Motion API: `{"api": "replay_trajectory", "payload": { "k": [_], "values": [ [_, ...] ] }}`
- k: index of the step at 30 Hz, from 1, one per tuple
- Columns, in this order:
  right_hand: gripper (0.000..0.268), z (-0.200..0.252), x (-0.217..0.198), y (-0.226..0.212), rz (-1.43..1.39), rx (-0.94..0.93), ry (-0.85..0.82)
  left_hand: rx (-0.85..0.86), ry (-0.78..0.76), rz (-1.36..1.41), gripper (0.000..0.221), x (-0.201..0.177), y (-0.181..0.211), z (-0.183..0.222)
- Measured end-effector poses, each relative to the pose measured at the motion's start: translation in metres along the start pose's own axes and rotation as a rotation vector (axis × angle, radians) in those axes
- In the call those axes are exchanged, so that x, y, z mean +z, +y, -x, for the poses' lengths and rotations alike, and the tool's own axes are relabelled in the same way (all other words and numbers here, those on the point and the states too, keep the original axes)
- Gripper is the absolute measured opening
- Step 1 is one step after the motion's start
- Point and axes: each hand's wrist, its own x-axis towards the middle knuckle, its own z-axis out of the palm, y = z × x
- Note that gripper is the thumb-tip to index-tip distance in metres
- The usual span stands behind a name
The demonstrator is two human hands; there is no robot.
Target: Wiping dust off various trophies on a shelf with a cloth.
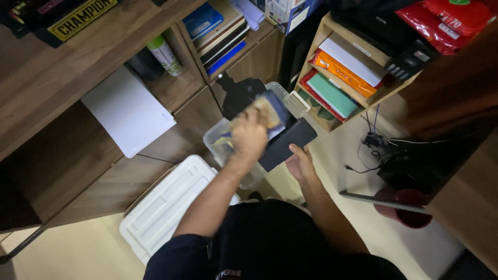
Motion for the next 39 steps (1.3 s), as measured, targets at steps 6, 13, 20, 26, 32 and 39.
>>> {"api": "replay_trajectory", "payload": {
  "k": [6, 13, 20, 26, 32, 39],
  "values": [
    [0.054, -0.002, 0.006, -0.001, -0.018, 0.010, 0.045, -0.010, -0.487, 0.487, 0.044, -0.019, 0.003, -0.011],
    [0.051, -0.007, -0.024, 0.006, -0.011, 0.000, -0.004, -0.264, -0.494, 0.299, 0.048, -0.006, -0.068, -0.043],
    [0.061, -0.002, 0.004, -0.002, 0.016, 0.100, 0.073, -0.242, -0.068, -0.040, 0.048, -0.014, -0.068, -0.036],
    [0.061, -0.006, 0.007, -0.005, 0.036, 0.085, 0.002, -0.099, -0.035, -0.101, 0.049, 0.000, -0.005, -0.005],
    [0.061, -0.004, 0.004, -0.020, 0.045, 0.123, -0.006, -0.032, -0.230, 0.114, 0.045, 0.001, 0.037, -0.005],
    [0.064, -0.014, -0.024, -0.054, 0.125, 0.107, 0.044, 0.002, -0.146, 0.522, 0.065, -0.026, 0.099, -0.039]
  ]
}}
